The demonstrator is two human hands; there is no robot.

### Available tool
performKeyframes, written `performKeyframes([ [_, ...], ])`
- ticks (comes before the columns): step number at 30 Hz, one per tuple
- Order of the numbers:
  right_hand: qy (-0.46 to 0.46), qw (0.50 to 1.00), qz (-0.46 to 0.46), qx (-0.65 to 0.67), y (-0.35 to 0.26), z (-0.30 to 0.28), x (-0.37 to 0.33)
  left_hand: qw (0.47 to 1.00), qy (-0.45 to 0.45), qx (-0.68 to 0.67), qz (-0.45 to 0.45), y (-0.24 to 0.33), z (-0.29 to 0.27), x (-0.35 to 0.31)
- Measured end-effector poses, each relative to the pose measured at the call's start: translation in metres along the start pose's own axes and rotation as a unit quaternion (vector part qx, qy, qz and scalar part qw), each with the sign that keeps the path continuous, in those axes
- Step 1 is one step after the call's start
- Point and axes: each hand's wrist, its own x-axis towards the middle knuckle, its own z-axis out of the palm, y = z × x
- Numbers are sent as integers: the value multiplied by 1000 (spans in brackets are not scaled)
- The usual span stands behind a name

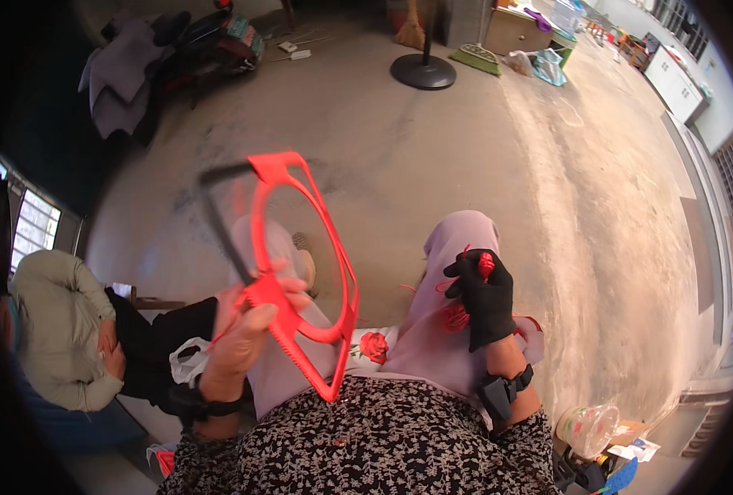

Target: Weaving red plastic cord around a black plastic chair frame.

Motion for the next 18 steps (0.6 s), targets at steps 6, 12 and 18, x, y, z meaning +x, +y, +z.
performKeyframes([
  [6, -6, 998, -27, -61, 2, -3, 5, 996, -4, -72, -51, -41, -40, -4],
  [12, -107, 989, 20, -95, -24, 39, 0, 993, 32, -102, -51, -45, -30, -17],
  [18, -344, 932, -79, -78, -36, 134, -12, 989, -1, -136, -62, -49, -30, -7],
])
